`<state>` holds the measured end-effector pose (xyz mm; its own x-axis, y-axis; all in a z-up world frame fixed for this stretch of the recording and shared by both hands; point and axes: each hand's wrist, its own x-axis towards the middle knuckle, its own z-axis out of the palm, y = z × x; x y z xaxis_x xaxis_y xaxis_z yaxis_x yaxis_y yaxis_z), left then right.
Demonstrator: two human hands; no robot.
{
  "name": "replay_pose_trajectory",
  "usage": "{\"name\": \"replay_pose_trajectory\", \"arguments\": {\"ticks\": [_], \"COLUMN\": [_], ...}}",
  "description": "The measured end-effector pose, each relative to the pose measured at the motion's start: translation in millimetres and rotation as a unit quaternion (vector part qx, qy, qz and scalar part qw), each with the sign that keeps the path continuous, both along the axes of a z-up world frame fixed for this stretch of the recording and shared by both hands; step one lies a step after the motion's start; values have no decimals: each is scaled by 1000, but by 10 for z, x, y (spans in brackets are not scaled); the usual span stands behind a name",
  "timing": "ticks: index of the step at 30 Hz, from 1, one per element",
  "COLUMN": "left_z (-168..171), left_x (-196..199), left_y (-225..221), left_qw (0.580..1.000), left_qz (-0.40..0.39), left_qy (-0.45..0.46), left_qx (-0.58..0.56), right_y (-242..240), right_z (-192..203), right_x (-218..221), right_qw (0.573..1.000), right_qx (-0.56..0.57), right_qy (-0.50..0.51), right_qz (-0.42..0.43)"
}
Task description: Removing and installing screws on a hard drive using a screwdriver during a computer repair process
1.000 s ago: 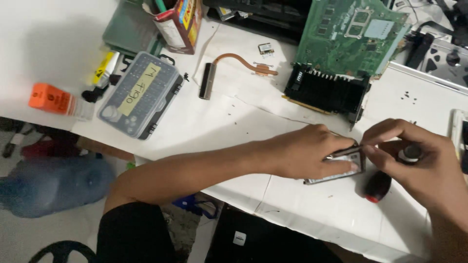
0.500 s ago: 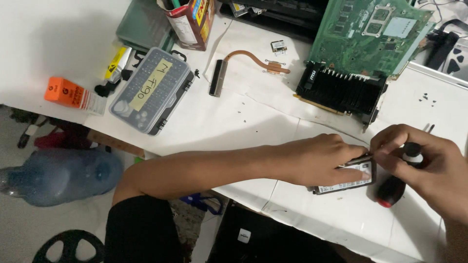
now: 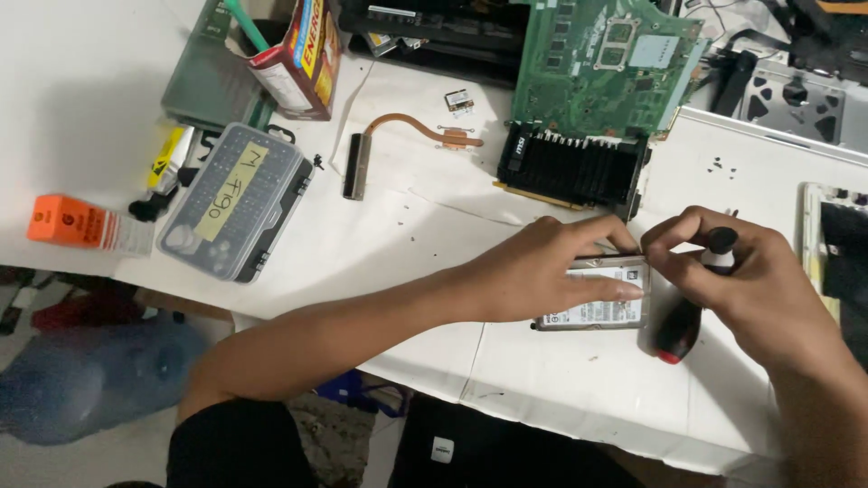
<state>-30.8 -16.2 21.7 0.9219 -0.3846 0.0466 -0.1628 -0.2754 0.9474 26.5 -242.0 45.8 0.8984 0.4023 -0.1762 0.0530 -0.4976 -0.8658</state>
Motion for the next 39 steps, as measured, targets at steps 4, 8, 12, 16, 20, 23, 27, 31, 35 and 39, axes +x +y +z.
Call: {"name": "replay_pose_trajectory", "arguments": {"ticks": [4,8,12,16,20,23,27,31,35,39], "left_z": [88,127,228,232,271,302,271,245,245,211], "left_x": [-52,-34,-29,-24,-31,-35,-25,-19,-10,1], "left_y": [9,46,83,68,77,88,87,92,94,86], "left_qw": [994,995,997,996,997,997,996,994,995,996], "left_qz": [3,-24,-33,-41,-38,-41,-44,-54,-54,-51], "left_qy": [57,30,24,33,21,35,16,30,21,20], "left_qx": [-90,-96,-70,-69,-68,-61,-72,-96,-80,-72], "right_y": [-36,48,55,-94,-85,-93,-76,-105,-146,-274], "right_z": [-93,28,120,-7,24,13,49,100,216,134], "right_x": [23,11,41,101,86,80,63,109,118,91], "right_qw": [996,987,977,979,976,975,974,953,933,911], "right_qx": [75,87,100,85,96,81,93,212,309,411], "right_qy": [37,129,186,183,194,204,204,213,172,27], "right_qz": [12,-38,-10,5,2,-26,-19,49,-73,-6]}}
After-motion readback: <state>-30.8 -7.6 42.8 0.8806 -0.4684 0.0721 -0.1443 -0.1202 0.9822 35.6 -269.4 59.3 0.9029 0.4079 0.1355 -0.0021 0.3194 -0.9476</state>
